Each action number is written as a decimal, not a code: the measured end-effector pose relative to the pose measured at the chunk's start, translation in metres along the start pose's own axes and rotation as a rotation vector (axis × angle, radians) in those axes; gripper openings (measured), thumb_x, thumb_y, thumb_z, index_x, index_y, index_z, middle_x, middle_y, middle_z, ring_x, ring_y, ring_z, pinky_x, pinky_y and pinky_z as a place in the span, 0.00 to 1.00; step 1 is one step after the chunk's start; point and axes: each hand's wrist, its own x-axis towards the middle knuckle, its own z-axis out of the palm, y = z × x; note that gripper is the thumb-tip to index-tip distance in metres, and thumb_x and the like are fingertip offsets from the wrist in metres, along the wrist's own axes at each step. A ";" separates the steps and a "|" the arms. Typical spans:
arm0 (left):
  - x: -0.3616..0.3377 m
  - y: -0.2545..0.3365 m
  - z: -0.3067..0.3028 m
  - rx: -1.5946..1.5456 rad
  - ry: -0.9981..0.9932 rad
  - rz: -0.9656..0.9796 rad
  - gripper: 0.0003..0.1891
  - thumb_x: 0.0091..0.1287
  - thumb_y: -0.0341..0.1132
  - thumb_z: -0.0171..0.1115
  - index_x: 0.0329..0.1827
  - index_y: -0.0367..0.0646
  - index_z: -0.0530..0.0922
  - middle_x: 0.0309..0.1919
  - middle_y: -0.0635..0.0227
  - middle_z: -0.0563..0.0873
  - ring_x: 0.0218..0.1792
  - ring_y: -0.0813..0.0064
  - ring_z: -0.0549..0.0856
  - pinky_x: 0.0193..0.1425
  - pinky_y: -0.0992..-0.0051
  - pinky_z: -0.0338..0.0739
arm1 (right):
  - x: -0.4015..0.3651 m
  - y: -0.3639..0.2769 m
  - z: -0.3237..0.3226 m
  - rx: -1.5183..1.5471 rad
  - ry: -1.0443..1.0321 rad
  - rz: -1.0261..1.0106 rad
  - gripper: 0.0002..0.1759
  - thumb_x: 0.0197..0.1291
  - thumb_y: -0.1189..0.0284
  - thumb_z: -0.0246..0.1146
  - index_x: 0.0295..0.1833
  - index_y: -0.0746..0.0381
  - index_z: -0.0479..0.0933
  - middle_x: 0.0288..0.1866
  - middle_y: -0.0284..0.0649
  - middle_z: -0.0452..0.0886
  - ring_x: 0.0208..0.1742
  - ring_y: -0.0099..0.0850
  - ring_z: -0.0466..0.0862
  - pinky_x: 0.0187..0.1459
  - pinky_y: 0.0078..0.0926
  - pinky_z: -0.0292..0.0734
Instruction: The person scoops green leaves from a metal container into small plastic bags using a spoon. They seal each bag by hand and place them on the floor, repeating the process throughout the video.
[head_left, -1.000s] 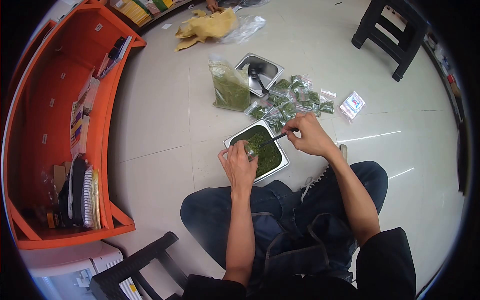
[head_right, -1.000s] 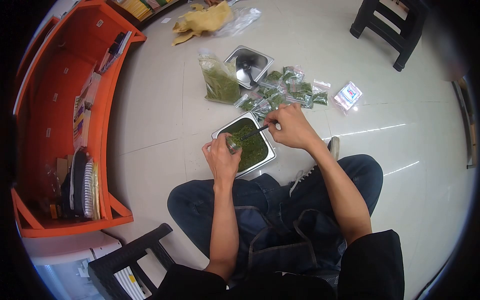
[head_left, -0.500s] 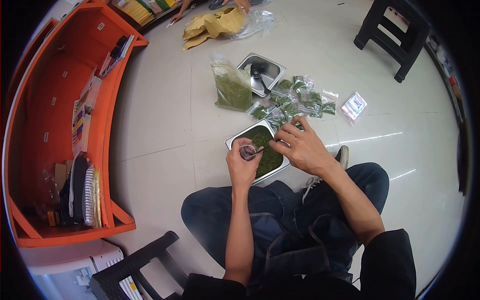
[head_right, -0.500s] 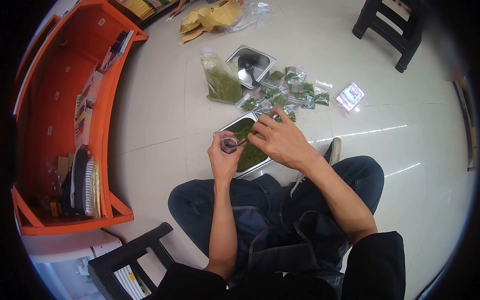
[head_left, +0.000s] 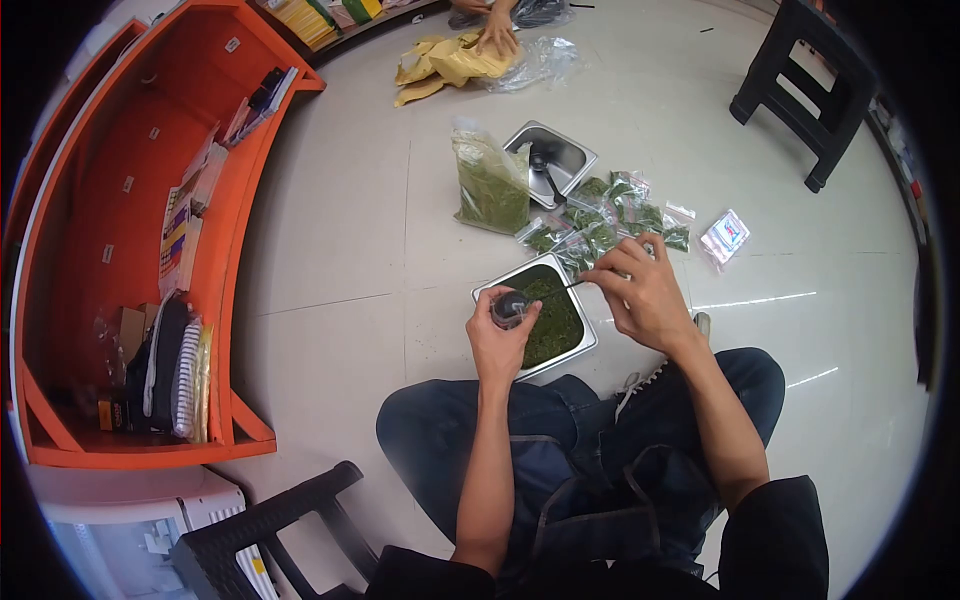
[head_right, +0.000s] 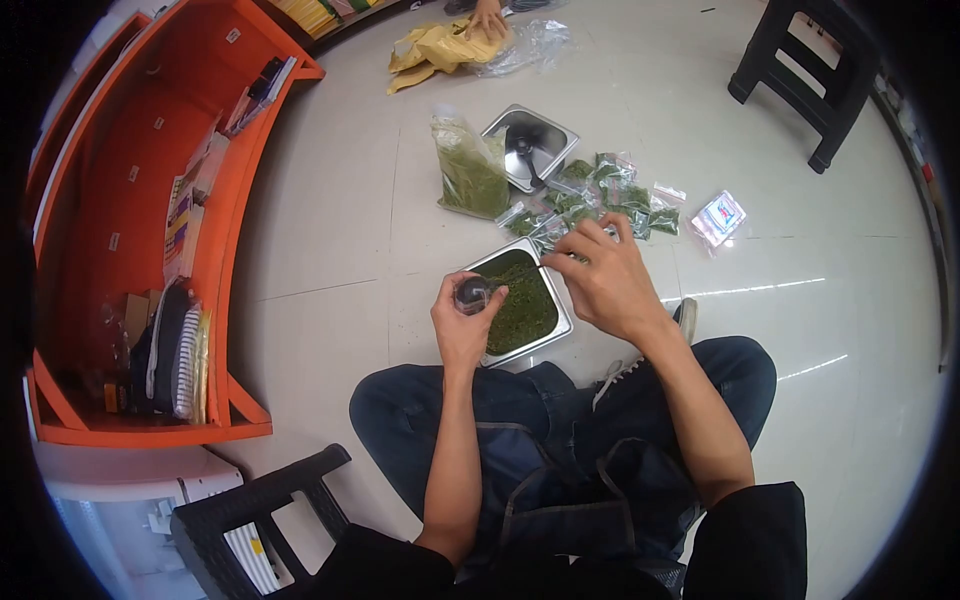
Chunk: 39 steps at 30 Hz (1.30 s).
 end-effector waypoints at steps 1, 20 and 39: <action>-0.001 0.005 -0.001 0.060 0.016 -0.032 0.19 0.56 0.29 0.79 0.45 0.36 0.77 0.33 0.70 0.83 0.34 0.82 0.81 0.40 0.80 0.77 | 0.001 0.002 -0.002 0.003 -0.001 0.001 0.14 0.49 0.82 0.66 0.42 0.57 0.85 0.39 0.32 0.82 0.48 0.32 0.78 0.61 0.42 0.64; -0.012 -0.023 0.019 -0.353 -0.005 -0.087 0.23 0.67 0.50 0.70 0.53 0.42 0.75 0.35 0.67 0.83 0.38 0.78 0.82 0.44 0.76 0.76 | 0.007 -0.028 0.053 0.597 -0.097 0.337 0.12 0.60 0.71 0.70 0.46 0.67 0.84 0.42 0.47 0.85 0.43 0.40 0.85 0.46 0.33 0.78; -0.015 -0.012 0.016 -0.597 -0.114 -0.087 0.09 0.71 0.29 0.64 0.49 0.32 0.79 0.44 0.62 0.89 0.48 0.76 0.88 0.56 0.77 0.80 | -0.005 -0.018 0.051 0.811 -0.060 0.639 0.08 0.71 0.72 0.63 0.41 0.68 0.79 0.33 0.32 0.81 0.35 0.18 0.79 0.41 0.17 0.74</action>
